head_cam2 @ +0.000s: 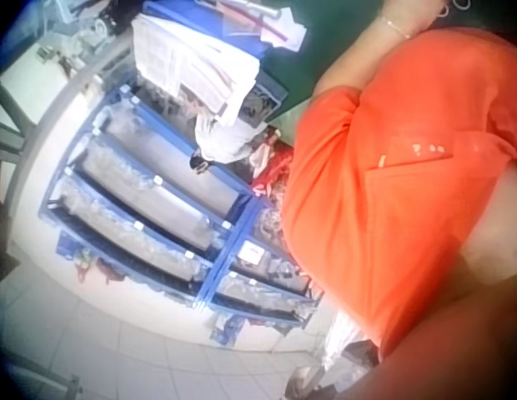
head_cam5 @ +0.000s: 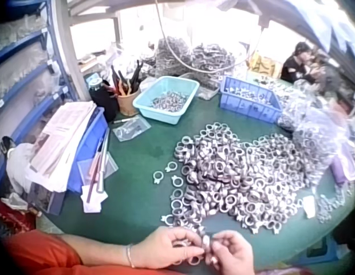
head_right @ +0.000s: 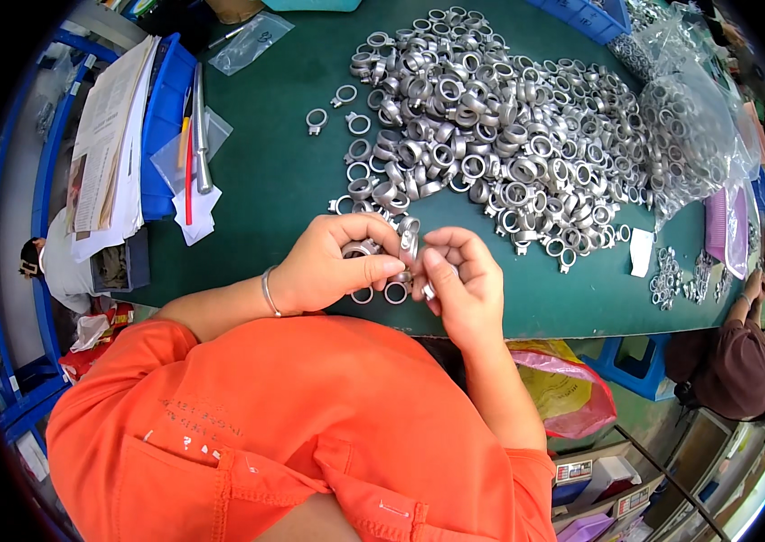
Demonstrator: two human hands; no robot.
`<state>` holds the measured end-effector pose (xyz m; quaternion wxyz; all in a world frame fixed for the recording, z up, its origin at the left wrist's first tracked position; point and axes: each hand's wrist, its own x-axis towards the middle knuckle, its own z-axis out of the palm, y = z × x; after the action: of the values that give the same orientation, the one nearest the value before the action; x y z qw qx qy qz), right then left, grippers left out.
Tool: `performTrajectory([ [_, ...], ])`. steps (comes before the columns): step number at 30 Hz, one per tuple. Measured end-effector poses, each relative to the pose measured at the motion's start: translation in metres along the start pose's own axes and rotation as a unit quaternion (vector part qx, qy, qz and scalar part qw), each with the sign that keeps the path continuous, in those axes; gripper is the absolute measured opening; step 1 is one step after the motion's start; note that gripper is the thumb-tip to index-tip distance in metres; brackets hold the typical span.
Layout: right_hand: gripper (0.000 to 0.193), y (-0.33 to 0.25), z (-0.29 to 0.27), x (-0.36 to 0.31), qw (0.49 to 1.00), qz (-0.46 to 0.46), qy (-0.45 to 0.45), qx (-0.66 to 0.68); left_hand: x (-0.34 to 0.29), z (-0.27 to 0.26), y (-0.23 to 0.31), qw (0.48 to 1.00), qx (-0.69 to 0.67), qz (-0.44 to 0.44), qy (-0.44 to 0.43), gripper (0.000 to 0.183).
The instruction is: The person picks up metal ring components one at a time from a large pile on a green table, examines them by hand, and places them into different containers or piles.
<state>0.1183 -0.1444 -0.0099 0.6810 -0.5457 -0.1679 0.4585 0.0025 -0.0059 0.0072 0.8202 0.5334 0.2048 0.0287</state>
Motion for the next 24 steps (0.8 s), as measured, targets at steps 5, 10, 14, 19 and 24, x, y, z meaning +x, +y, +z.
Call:
performTrajectory([
  [5, 0.021, 0.002, -0.008, 0.002, 0.977, 0.103, -0.103, 0.155, 0.006, -0.008, -0.008, 0.924, 0.262, 0.278, -0.020, 0.007],
  [10, 0.023, 0.000, -0.006, 0.003, 0.986, 0.024, -0.099, 0.135, 0.002, -0.002, 0.000, 0.918, 0.287, 0.271, 0.045, 0.012],
  [14, 0.028, -0.001, -0.002, 0.009, 0.957, 0.015, -0.069, 0.283, 0.011, -0.006, 0.006, 0.843, 0.307, 0.413, 0.158, 0.018],
  [19, 0.043, -0.005, 0.023, 0.016, 0.882, 0.165, -0.030, 0.440, 0.023, 0.014, 0.022, 0.767, 0.450, 0.458, -0.006, 0.026],
  [24, 0.029, 0.005, -0.049, -0.017, 0.857, 0.041, -0.178, 0.482, 0.023, 0.006, 0.029, 0.806, 0.382, 0.451, 0.021, 0.015],
])
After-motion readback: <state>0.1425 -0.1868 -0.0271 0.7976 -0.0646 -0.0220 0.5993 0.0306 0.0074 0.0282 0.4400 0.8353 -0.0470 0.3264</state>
